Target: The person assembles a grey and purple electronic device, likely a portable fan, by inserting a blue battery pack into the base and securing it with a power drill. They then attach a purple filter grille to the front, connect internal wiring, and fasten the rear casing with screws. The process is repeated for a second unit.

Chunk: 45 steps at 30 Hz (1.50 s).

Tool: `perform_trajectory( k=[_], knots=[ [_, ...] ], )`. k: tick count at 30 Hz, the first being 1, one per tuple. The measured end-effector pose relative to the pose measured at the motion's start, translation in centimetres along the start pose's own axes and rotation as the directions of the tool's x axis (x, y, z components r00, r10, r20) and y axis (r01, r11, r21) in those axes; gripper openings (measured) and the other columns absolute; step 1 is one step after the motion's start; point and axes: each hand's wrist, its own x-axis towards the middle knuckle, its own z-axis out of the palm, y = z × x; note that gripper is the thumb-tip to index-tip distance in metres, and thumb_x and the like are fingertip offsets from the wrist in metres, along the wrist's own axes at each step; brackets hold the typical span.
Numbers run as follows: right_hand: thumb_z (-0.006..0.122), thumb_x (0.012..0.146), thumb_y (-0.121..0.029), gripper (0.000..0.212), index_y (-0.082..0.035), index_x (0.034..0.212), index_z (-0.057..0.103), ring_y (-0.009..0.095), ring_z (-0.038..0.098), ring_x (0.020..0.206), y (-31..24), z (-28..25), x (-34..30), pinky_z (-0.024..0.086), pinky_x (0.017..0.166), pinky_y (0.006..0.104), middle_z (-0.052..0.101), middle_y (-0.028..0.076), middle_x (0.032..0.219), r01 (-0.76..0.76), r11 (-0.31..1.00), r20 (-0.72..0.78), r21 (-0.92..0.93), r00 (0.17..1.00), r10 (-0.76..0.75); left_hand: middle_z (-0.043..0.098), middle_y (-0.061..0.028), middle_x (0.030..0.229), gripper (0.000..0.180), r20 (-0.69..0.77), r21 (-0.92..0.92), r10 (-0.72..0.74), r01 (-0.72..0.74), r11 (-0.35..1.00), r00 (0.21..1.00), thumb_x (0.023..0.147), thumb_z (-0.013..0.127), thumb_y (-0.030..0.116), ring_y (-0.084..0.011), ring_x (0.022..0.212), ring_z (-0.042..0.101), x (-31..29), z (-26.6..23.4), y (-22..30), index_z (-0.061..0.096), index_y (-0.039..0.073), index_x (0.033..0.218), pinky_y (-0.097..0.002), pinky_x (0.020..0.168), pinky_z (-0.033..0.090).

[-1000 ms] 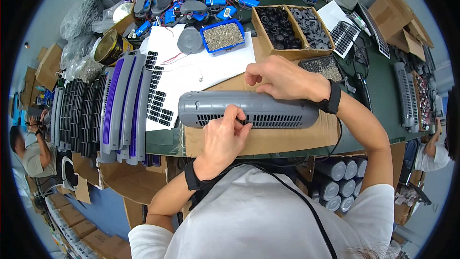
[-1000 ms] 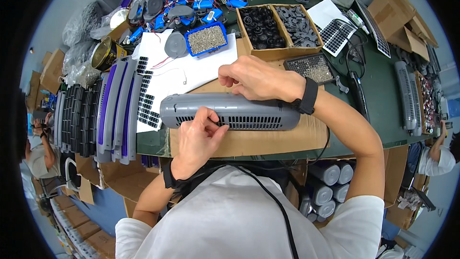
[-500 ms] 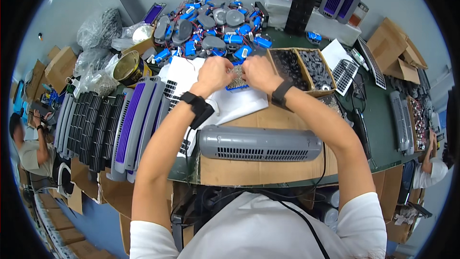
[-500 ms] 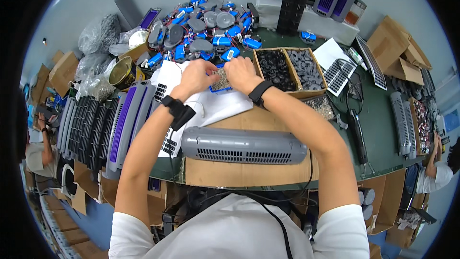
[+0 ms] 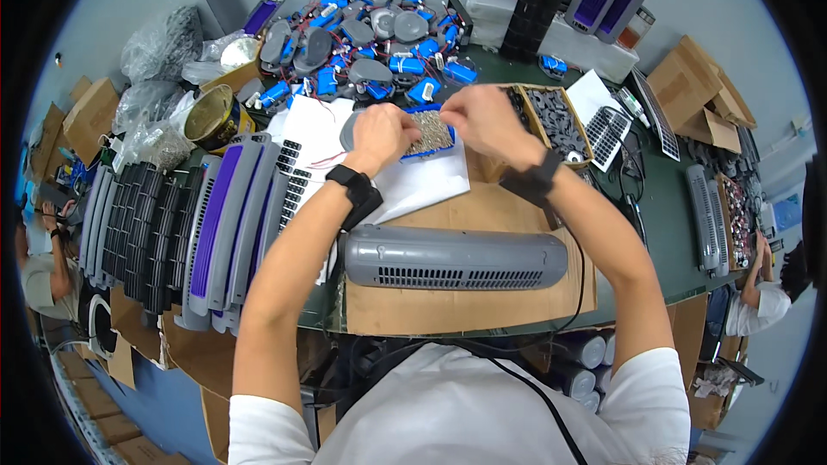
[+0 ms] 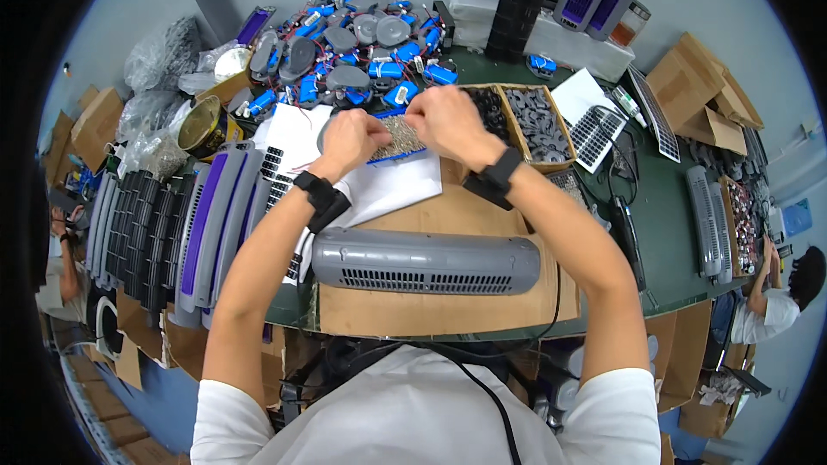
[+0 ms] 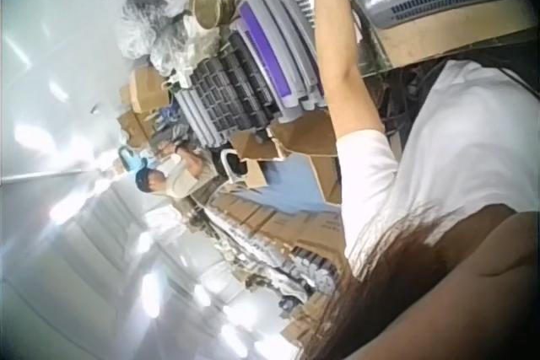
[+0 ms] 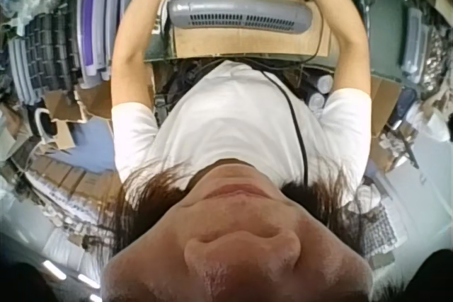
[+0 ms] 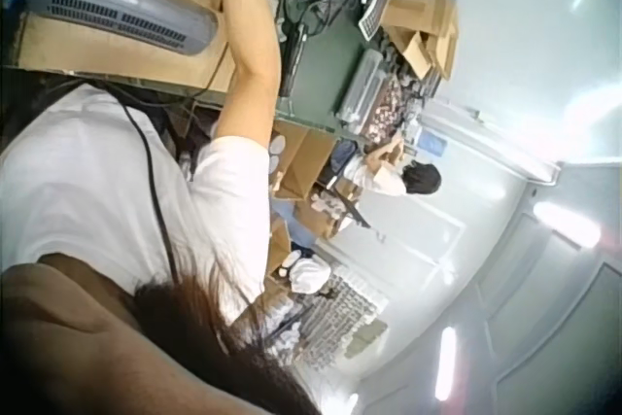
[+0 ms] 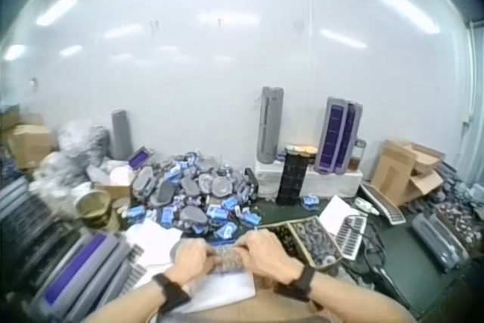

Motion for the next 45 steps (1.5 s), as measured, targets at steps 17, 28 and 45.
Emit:
perform_trajectory(
  k=[17, 28, 45],
  knots=[
    [0.078, 0.073, -0.002, 0.007, -0.001, 0.077, 0.072, 0.019, 0.064, 0.062, -5.6, -6.0, -27.7, 0.05, 0.059, 0.0291, 0.067, 0.009, 0.071, -0.414, 0.868, -0.089, 0.273, 0.888, 0.451, 0.066, -0.0139, 0.076, 0.008, 0.148, -0.236, 0.555, -0.515, 0.824, 0.819, 0.07, 0.073, 0.005, -0.0326, 0.071, 0.063, -7.8, -5.0, 18.5, 0.074, 0.001, 0.076, -0.0394, 0.063, 0.05],
    [0.08, 0.071, -0.005, 0.011, -0.005, 0.071, 0.068, 0.021, 0.058, 0.055, -5.4, -3.6, -27.9, 0.045, 0.057, 0.0328, 0.062, 0.006, 0.064, -0.411, 0.899, -0.25, 0.152, 0.864, 0.437, 0.069, -0.0184, 0.083, 0.012, 0.507, -0.308, 0.451, -0.335, 0.89, 0.735, 0.072, 0.071, 0.005, -0.0322, 0.077, 0.067, -3.8, 2.2, 16.4, 0.075, -0.001, 0.082, -0.0389, 0.07, 0.053],
    [0.081, 0.071, -0.006, 0.014, -0.004, 0.072, 0.067, 0.019, 0.055, 0.052, -5.2, -3.3, -28.2, 0.043, 0.048, 0.0311, 0.057, 0.006, 0.061, -0.465, 0.847, -0.258, 0.258, 0.811, 0.525, 0.068, -0.0174, 0.086, 0.011, 0.523, -0.39, 0.567, -0.412, 0.823, 0.637, 0.076, 0.07, 0.002, -0.0364, 0.083, 0.064, -3.9, 4.2, 17.3, 0.076, 0.002, 0.085, -0.0441, 0.074, 0.051]
  ],
)
